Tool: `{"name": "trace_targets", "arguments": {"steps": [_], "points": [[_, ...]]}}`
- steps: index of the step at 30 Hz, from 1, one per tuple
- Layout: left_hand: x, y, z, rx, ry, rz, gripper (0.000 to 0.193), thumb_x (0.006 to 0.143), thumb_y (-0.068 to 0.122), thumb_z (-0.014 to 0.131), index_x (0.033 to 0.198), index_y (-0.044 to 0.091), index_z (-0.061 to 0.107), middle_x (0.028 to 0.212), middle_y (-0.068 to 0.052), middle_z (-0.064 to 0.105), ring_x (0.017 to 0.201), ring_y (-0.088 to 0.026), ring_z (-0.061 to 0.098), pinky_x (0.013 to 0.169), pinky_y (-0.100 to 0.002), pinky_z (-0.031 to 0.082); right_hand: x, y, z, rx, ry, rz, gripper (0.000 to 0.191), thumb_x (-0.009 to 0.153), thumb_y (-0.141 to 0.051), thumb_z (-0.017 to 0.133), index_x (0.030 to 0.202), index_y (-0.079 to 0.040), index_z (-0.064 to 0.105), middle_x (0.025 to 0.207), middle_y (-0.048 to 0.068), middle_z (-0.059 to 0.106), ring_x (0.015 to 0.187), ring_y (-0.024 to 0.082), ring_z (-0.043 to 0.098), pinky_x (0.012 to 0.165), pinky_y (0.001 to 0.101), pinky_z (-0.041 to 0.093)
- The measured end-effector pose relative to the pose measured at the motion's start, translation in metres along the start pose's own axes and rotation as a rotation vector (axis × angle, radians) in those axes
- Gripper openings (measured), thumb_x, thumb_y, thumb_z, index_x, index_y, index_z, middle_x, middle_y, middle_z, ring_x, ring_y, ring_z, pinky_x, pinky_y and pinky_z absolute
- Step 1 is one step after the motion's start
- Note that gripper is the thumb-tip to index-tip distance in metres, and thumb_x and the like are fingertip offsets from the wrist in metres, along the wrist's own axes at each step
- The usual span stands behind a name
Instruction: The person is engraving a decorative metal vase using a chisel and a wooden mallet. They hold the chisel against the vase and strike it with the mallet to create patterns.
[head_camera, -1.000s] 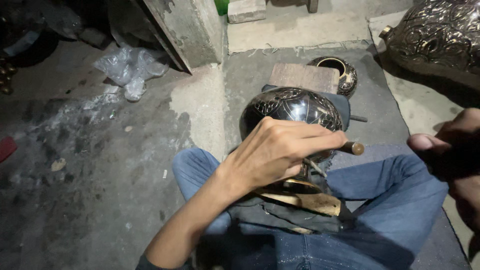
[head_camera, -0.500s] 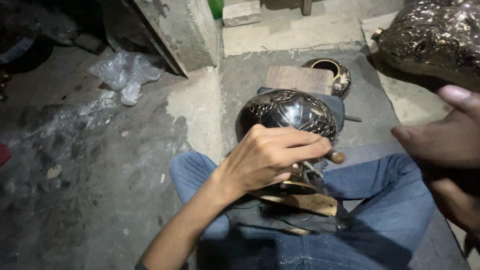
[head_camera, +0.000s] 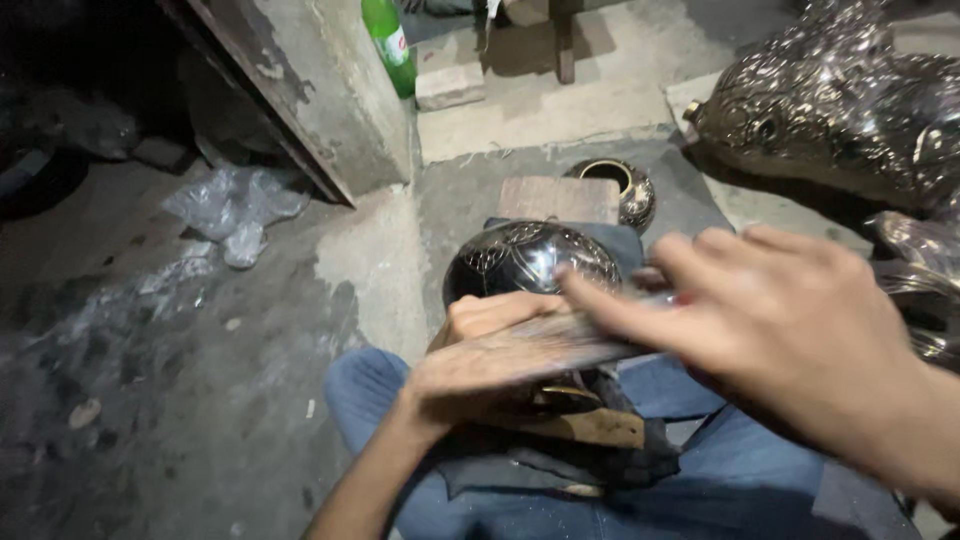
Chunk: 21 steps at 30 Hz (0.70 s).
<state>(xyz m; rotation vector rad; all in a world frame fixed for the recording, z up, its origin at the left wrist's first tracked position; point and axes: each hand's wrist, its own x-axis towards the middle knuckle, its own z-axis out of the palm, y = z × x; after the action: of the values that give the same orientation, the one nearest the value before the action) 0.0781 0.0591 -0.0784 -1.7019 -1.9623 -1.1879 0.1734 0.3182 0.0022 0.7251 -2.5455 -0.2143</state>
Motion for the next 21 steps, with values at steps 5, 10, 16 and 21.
{"name": "trace_targets", "arguments": {"steps": [5,10,16,21], "points": [[-0.001,0.009,0.002,0.076,-0.049,-0.049,0.026,0.084,0.017,0.076,0.104,0.002,0.068,0.110,-0.010,0.076,0.099,-0.026,0.077,0.085,-0.038,0.063,0.003,-0.002,-0.001,0.139,0.277,-0.047,0.073,0.087,-0.015,0.066,0.153,-0.035,0.045,0.106,0.005,0.069,0.090,0.021,0.071,0.079,0.0361,0.060],[-0.004,0.000,0.000,-0.023,0.010,-0.010,0.031,0.088,0.016,0.075,0.115,0.001,0.072,0.119,-0.014,0.075,0.106,-0.026,0.078,0.089,-0.034,0.065,-0.005,0.006,-0.001,-0.048,-0.026,0.037,0.081,0.079,-0.018,0.068,0.152,-0.044,0.042,0.093,0.001,0.067,0.074,0.016,0.069,0.068,0.0346,0.060],[-0.007,-0.001,0.001,0.070,-0.019,0.033,0.039,0.082,0.020,0.078,0.113,-0.002,0.071,0.115,-0.016,0.075,0.102,-0.029,0.077,0.085,-0.037,0.064,-0.024,0.011,0.004,-0.278,-0.196,0.070,0.075,0.092,-0.024,0.061,0.156,-0.054,0.035,0.095,-0.006,0.069,0.076,0.012,0.071,0.070,0.0273,0.062],[-0.010,-0.001,0.002,0.111,0.070,0.006,0.031,0.084,0.010,0.074,0.114,0.003,0.071,0.116,-0.013,0.076,0.104,-0.027,0.078,0.088,-0.034,0.066,-0.041,0.021,0.007,-0.238,-0.356,0.076,0.077,0.089,-0.018,0.061,0.157,-0.045,0.037,0.107,0.007,0.071,0.079,0.021,0.074,0.075,0.0372,0.063]]}}
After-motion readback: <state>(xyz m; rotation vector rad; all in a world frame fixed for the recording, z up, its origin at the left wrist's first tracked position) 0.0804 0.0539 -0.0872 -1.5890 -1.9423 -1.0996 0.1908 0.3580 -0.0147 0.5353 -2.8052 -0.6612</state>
